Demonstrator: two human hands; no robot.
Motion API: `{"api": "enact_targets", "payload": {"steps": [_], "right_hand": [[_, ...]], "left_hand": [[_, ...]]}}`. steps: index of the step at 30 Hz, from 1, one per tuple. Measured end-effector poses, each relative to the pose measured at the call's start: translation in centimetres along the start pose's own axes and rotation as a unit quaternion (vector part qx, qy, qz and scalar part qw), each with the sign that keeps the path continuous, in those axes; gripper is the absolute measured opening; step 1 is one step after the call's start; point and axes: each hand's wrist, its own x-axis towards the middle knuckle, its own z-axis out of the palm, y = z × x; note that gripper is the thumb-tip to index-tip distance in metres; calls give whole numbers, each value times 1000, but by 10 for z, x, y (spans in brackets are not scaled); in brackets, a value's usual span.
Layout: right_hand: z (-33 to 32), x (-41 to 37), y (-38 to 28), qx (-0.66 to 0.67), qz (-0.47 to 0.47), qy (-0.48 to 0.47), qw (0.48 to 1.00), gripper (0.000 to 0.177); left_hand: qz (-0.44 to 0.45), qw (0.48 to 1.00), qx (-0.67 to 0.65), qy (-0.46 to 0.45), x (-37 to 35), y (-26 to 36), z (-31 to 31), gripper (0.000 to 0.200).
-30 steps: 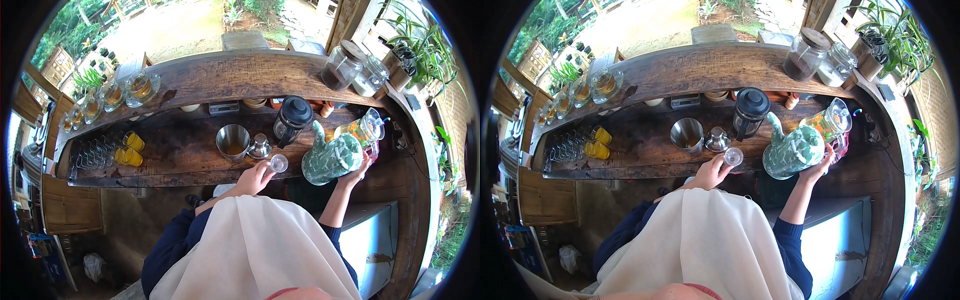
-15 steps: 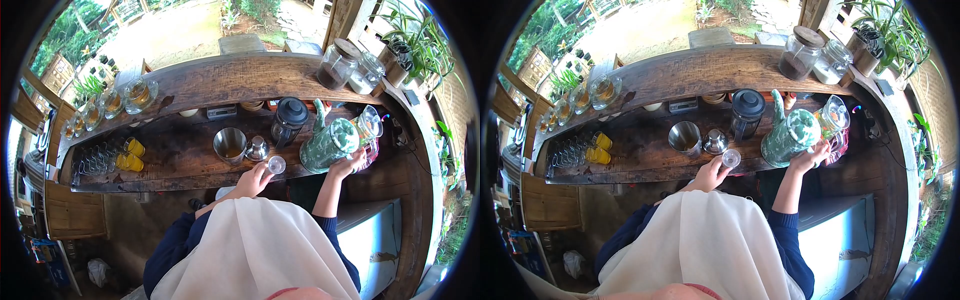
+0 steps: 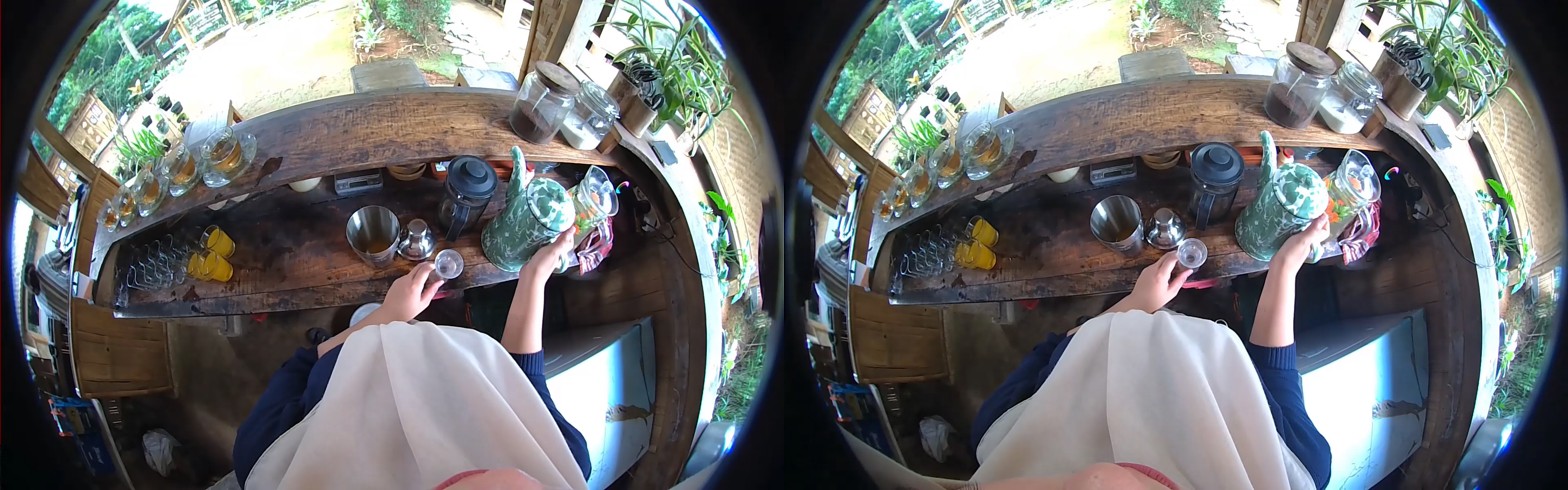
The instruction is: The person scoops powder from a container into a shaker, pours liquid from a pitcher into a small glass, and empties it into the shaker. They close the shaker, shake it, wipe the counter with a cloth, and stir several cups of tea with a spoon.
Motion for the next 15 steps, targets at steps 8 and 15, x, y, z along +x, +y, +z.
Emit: {"api": "enact_targets", "payload": {"steps": [8, 15], "right_hand": [[-28, -78, 7, -158, -74, -139, 975, 60], [-37, -126, 7, -174, -24, -465, 868, 75]], "left_hand": [[-33, 999, -24, -1, 2, 7, -3, 39], [-54, 997, -44, -23, -1, 7, -7, 38]]}}
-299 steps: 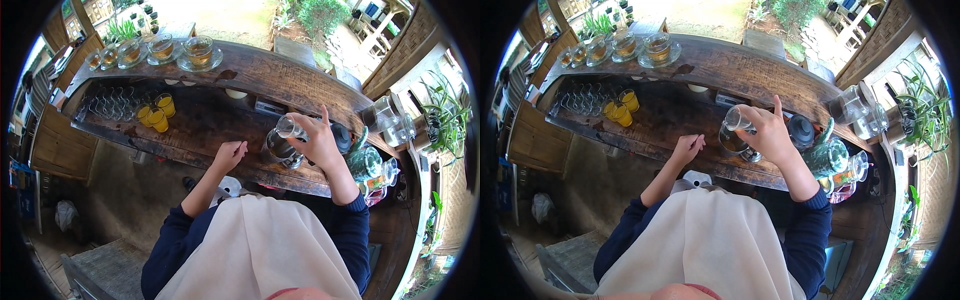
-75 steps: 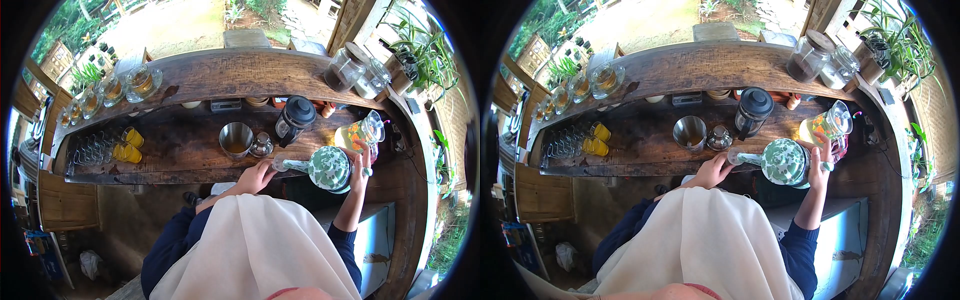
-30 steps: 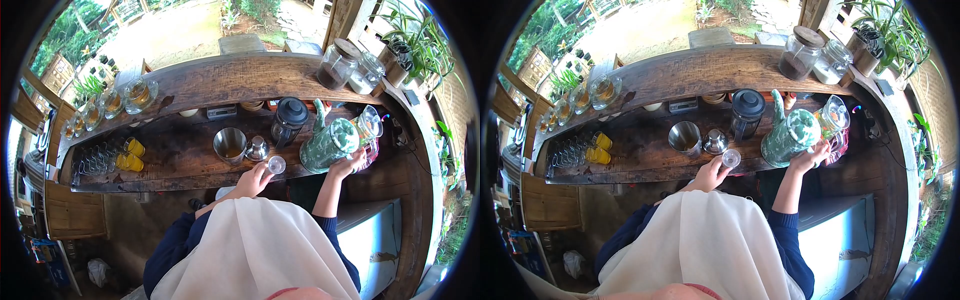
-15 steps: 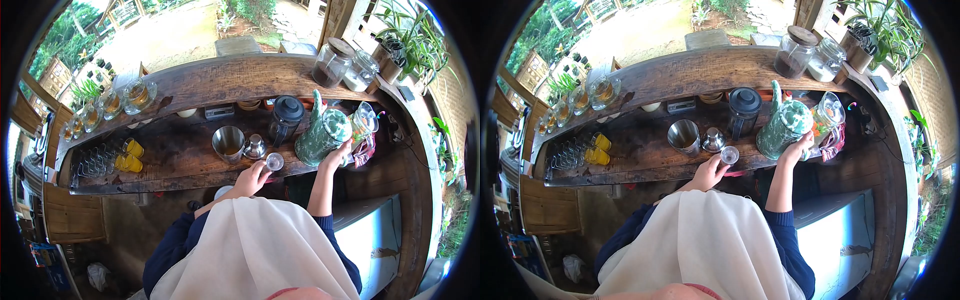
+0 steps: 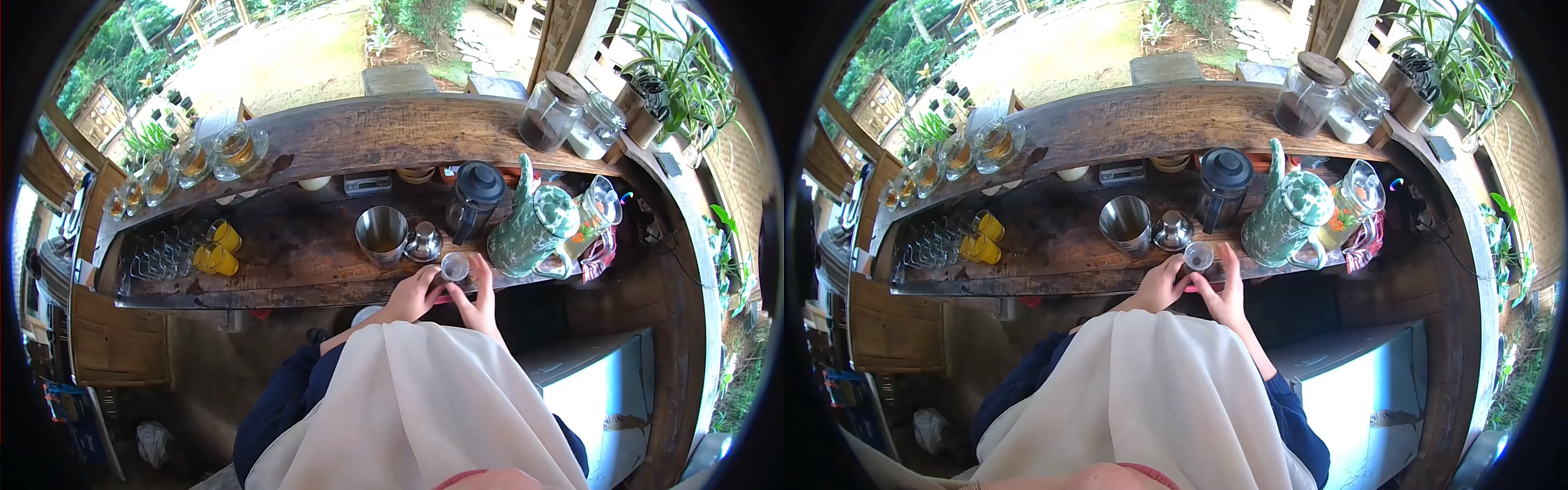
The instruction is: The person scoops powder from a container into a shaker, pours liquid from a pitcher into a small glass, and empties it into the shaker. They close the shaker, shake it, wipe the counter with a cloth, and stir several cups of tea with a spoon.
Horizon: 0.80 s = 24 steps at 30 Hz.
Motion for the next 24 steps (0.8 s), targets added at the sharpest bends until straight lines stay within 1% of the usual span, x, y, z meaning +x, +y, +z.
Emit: {"api": "enact_targets", "payload": {"steps": [1, 3, 5, 6, 8, 9, 10, 11, 12, 13, 14, 16, 17, 18, 19, 20, 21, 22, 24], "right_hand": [[6, 3, 0, -2, -15, 0, 1000, 72], [11, 8, 1, -2, -30, -2, 1000, 69], [16, 10, 3, -41, 29, 31, 998, 56], [16, 11, 2, -39, 27, 27, 998, 56], [17, 13, 0, -114, -3, 11, 993, 40], [19, 14, -3, -102, -26, 33, 994, 32], [19, 15, -4, -102, -28, 30, 994, 32], [19, 15, -4, -79, -12, 26, 996, 33], [19, 16, -4, -55, 5, 22, 998, 34], [20, 17, -4, -54, 6, 20, 998, 34], [20, 17, -3, -57, 11, 11, 998, 33], [23, 18, -5, -59, 18, 1, 998, 33], [25, 20, -10, -48, 24, -6, 999, 34], [26, 22, -15, -36, 29, -13, 999, 34], [26, 24, -18, -37, 30, -14, 999, 34], [27, 28, -21, -42, 5, -22, 999, 37], [28, 31, -24, -46, -20, -29, 998, 39], [29, 34, -26, -46, -19, -32, 998, 39], [30, 41, -31, -31, -40, -36, 998, 41]], "left_hand": [[-18, 1000, -7, -15, 0, -1, -1, 38], [-13, 999, -25, -15, -1, -3, -1, 37], [-9, 999, -42, -14, 0, -2, -2, 36], [-8, 999, -39, -14, 0, -1, -2, 34], [-10, 999, -35, -9, 1, 1, -4, 31], [-8, 997, -82, -4, 1, 2, -5, 31], [-4, 992, -128, 0, 3, 6, -8, 31], [-5, 992, -128, 3, 4, 9, -14, 31], [-77, 984, -144, -66, 3, 12, -22, 34], [-149, 966, -160, -135, 1, 15, -32, 36], [-152, 966, -161, -136, -3, 14, -39, 36], [-194, 950, -179, -164, -9, 11, -53, 37], [-239, 938, -191, -160, -13, 11, -61, 32], [-242, 938, -192, -160, -15, 11, -72, 32], [-215, 945, -169, -179, -16, 12, -84, 27], [-189, 951, -147, -197, -17, 12, -96, 24], [-173, 960, -123, -182, -19, 12, -106, 19], [-176, 960, -124, -181, -24, 4, -114, 19], [-248, 956, -118, -102, -32, -16, -129, 20]]}}
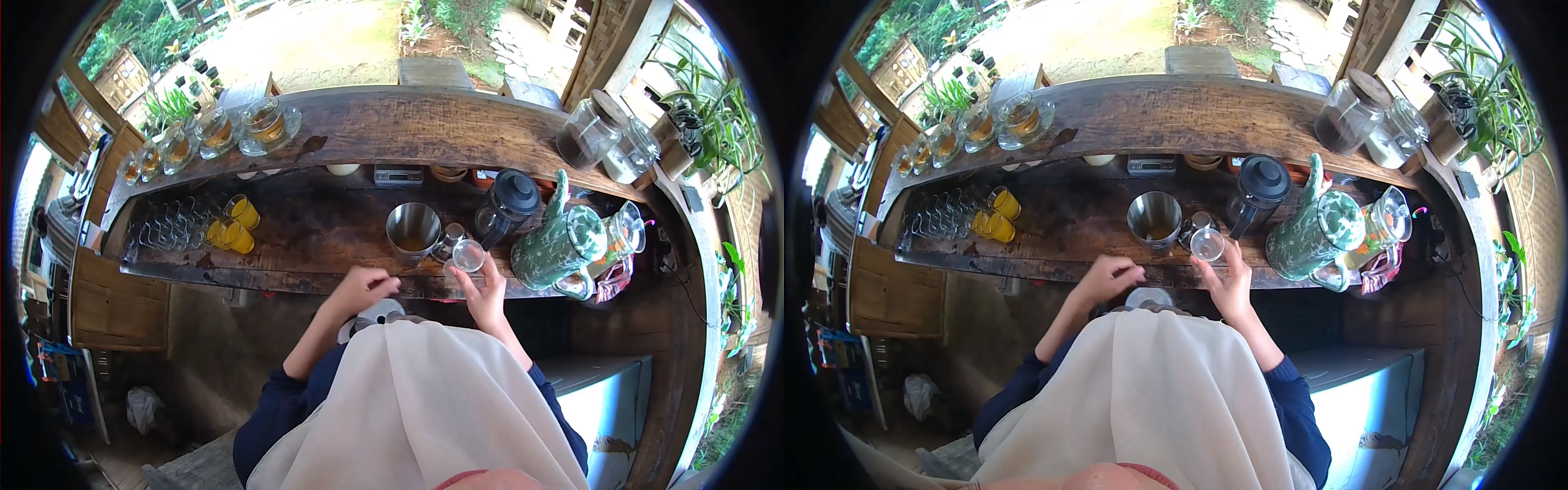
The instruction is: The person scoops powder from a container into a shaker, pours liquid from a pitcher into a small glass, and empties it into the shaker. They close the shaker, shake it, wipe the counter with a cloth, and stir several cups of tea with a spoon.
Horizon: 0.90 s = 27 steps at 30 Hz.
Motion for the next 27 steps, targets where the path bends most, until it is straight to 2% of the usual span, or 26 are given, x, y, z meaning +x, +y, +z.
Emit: {"api": "enact_targets", "payload": {"steps": [3, 5, 6, 10, 12, 18, 20, 27], "right_hand": [[-2, 15, -17, -11, -40, -6, 999, 41], [-4, 24, -17, -33, -108, -3, 994, 41], [-4, 29, -21, -33, -109, -6, 993, 41], [-8, 47, -40, -82, -169, -20, 982, 45], [-8, 55, -44, -114, -178, -55, 976, 48], [-6, 71, -49, -184, -213, -70, 957, 54], [-7, 75, -53, -243, -242, -74, 936, 54], [-9, 82, -57, -269, -247, -93, 926, 53]], "left_hand": [[31, 988, 17, 147, 5, -22, -17, 27], [22, 983, -21, 181, 8, -28, -16, 28], [13, 976, -58, 211, 11, -31, -14, 28], [7, 978, -39, 204, 16, -45, 0, 27], [81, 947, 152, 271, 18, -47, 2, 27], [76, 950, 86, 289, 18, -43, 1, 27], [75, 950, 91, 288, 17, -41, 0, 27], [66, 952, 75, 289, 17, -42, 0, 27]]}}
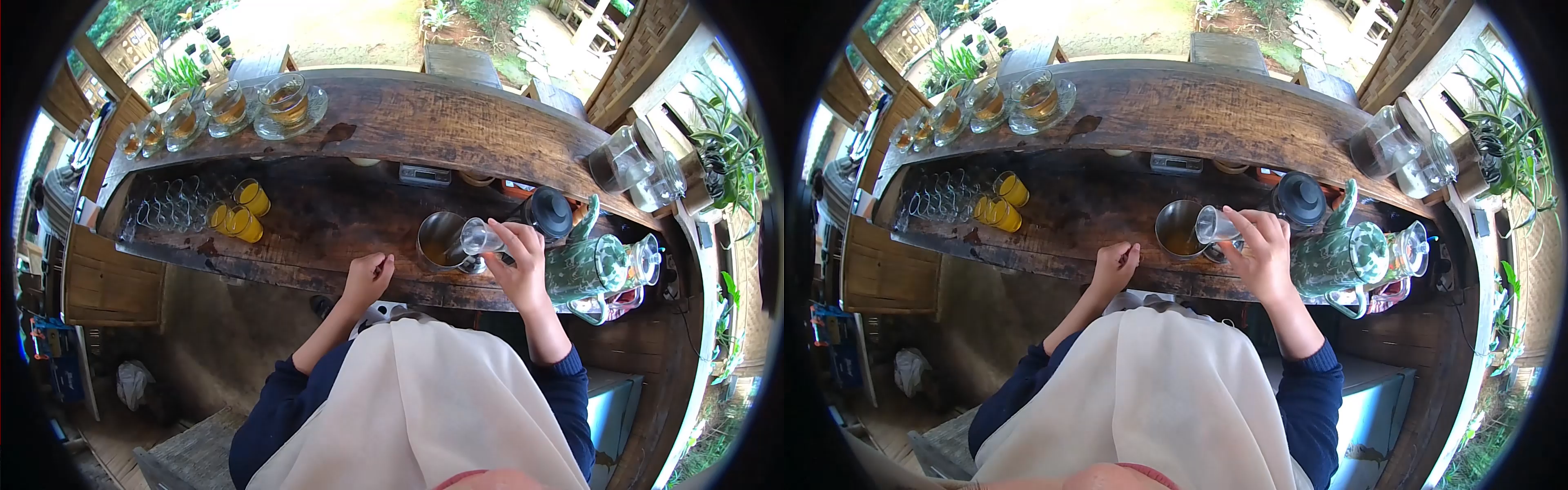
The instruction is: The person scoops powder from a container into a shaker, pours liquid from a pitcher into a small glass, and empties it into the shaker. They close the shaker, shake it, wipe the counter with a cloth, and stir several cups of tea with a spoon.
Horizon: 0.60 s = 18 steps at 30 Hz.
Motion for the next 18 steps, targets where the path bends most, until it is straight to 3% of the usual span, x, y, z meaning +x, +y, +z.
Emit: {"api": "enact_targets", "payload": {"steps": [18], "right_hand": [[-4, 9, 0, -43, -21, -15, 999, 49]], "left_hand": [[-7, 1000, -7, -4, 1, 5, -2, 26]]}}
